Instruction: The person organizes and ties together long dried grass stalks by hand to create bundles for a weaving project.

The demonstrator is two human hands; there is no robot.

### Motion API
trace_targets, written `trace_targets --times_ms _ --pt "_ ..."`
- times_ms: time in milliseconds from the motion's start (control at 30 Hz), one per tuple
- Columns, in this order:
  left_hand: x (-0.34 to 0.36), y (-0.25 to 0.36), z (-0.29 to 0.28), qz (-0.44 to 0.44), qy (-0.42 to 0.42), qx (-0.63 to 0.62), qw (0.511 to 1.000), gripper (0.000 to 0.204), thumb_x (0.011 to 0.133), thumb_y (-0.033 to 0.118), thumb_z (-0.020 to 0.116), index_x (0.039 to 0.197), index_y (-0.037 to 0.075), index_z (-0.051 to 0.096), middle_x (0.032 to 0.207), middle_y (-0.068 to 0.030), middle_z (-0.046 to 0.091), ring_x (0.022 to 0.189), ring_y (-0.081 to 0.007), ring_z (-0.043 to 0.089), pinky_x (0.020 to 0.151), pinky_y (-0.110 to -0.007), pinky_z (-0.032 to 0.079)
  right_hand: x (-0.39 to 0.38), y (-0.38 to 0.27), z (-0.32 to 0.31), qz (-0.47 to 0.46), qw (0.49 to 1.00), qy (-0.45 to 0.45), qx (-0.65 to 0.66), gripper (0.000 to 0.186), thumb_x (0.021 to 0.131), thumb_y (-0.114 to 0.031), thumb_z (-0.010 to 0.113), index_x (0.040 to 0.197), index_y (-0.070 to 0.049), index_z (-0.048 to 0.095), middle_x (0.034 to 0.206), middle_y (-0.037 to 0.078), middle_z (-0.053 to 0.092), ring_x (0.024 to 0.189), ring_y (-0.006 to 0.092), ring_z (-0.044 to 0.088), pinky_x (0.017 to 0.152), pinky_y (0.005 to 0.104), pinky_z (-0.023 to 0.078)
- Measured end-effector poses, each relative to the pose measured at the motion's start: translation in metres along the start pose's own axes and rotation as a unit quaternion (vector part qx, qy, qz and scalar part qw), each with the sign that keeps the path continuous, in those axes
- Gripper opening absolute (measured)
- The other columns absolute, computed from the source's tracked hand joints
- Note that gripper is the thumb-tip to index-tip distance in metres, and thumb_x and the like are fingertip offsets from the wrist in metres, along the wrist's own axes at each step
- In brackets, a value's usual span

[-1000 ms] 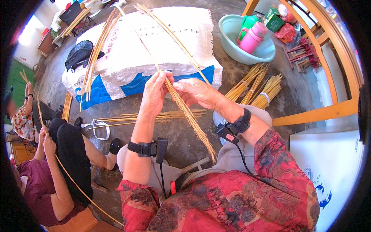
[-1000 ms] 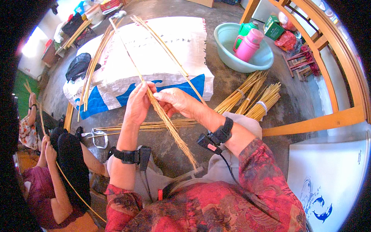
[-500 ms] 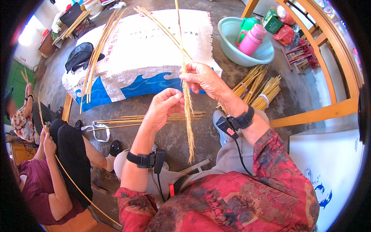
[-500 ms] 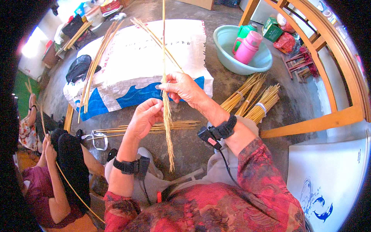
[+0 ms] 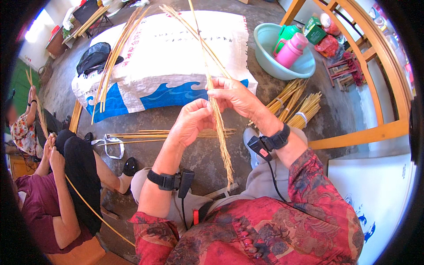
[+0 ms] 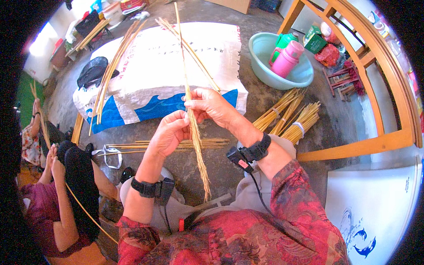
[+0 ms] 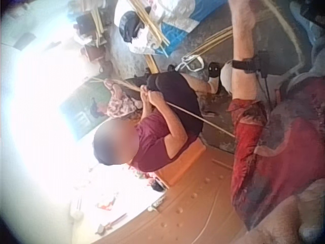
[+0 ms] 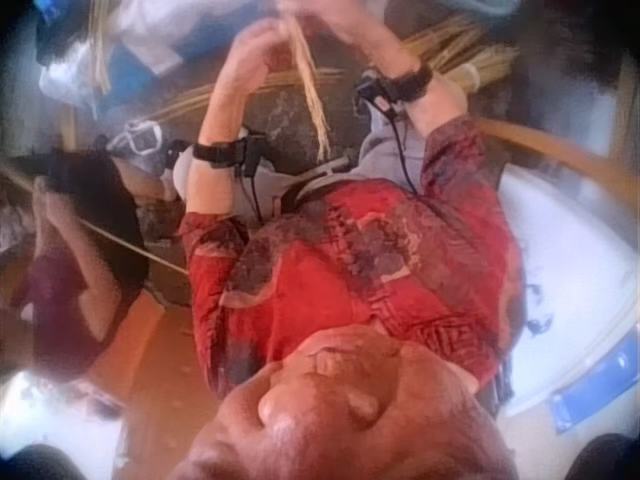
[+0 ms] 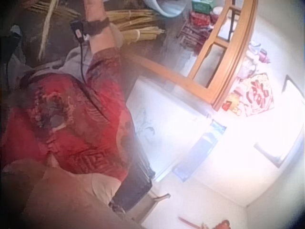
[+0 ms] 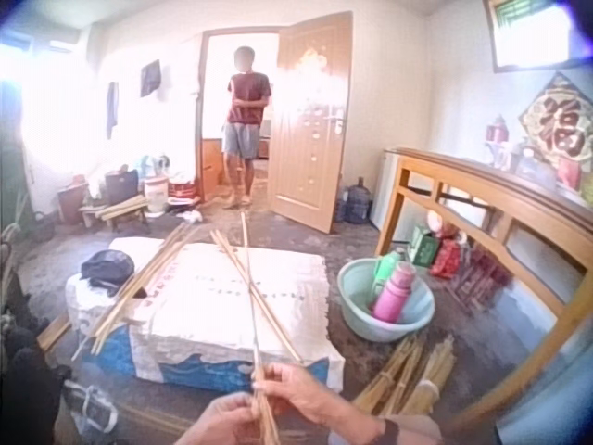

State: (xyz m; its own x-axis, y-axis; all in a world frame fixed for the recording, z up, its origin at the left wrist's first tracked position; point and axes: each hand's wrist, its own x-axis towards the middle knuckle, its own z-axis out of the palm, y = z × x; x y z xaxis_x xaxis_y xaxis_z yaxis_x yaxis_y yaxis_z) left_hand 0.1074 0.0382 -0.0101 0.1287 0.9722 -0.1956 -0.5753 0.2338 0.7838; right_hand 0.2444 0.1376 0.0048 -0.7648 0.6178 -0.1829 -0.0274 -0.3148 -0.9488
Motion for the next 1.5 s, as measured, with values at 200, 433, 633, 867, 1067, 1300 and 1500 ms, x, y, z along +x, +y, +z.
trace_targets --times_ms 200,433,633,867,1067,1300,1500 --pt "0.0 0.005 0.001 0.002 -0.015 -0.003 1.0 0.008 0.081 0.013 0.054 0.079 0.006 0.052 0.071 -0.0041 0.057 0.059 -0.0133 0.056 0.057 -0.03 0.05 -0.003 -0.003 -0.001 0.005 0.997 -0.025 0.067 0.026 0.081 -0.018 0.055 0.101 -0.002 0.052 0.074 0.002 0.057 0.062 0.0093 0.057 0.058 0.0224 0.048" --pt "0.0 0.006 0.0 -0.004 -0.035 -0.021 0.999 0.005 0.081 0.011 0.053 0.079 0.006 0.051 0.067 -0.004 0.054 0.056 -0.0149 0.056 0.056 -0.03 0.05 -0.003 -0.007 -0.005 -0.009 0.995 -0.048 0.091 0.024 0.081 -0.016 0.054 0.101 -0.003 0.051 0.075 0.003 0.057 0.064 0.01 0.057 0.061 0.0244 0.049" --pt "0.004 0.004 0.003 0.012 -0.033 -0.028 0.999 0.004 0.082 0.01 0.052 0.083 0.006 0.052 0.067 -0.0023 0.053 0.06 -0.0146 0.056 0.056 -0.031 0.05 -0.003 -0.005 -0.008 -0.017 0.996 -0.011 0.091 0.019 0.08 -0.016 0.055 0.095 -0.005 0.052 0.074 0.002 0.057 0.062 0.0093 0.056 0.058 0.0222 0.048" --pt "0.018 -0.012 0.006 0.175 0.106 0.323 0.924 0.012 0.079 0.01 0.059 0.086 0.003 0.052 0.077 0.0013 0.053 0.07 -0.0045 0.048 0.064 -0.019 0.041 -0.004 0.001 -0.017 -0.063 0.995 0.063 -0.035 0.018 0.079 -0.018 0.059 0.089 -0.004 0.053 0.067 0.001 0.055 0.053 0.0082 0.053 0.047 0.0197 0.044" --pt "0.019 -0.014 0.016 0.148 0.104 0.364 0.914 0.009 0.078 0.008 0.059 0.081 0.0 0.055 0.071 0.0002 0.055 0.067 -0.0055 0.049 0.062 -0.021 0.042 -0.009 -0.005 -0.013 -0.07 0.986 0.115 -0.094 0.022 0.078 -0.015 0.061 0.092 -0.003 0.049 0.067 0.001 0.053 0.052 0.007 0.05 0.045 0.0188 0.043" --pt "0.024 -0.018 0.014 0.121 0.074 0.384 0.913 0.01 0.075 0.007 0.056 0.08 -0.001 0.055 0.067 -0.0009 0.054 0.063 -0.006 0.047 0.059 -0.022 0.041 -0.013 -0.005 -0.013 -0.074 0.98 0.134 -0.13 0.025 0.077 -0.013 0.062 0.094 -0.001 0.047 0.069 0.003 0.053 0.052 0.0079 0.051 0.044 0.02 0.044" --pt "0.022 -0.016 0.019 0.097 0.044 0.403 0.909 0.005 0.078 0.004 0.053 0.079 -0.001 0.054 0.071 0.0002 0.054 0.067 -0.005 0.048 0.061 -0.021 0.042 -0.012 -0.009 -0.018 -0.058 0.984 0.126 -0.108 0.022 0.076 -0.016 0.062 0.089 -0.001 0.052 0.068 0.003 0.054 0.054 0.0078 0.051 0.041 0.0198 0.041"
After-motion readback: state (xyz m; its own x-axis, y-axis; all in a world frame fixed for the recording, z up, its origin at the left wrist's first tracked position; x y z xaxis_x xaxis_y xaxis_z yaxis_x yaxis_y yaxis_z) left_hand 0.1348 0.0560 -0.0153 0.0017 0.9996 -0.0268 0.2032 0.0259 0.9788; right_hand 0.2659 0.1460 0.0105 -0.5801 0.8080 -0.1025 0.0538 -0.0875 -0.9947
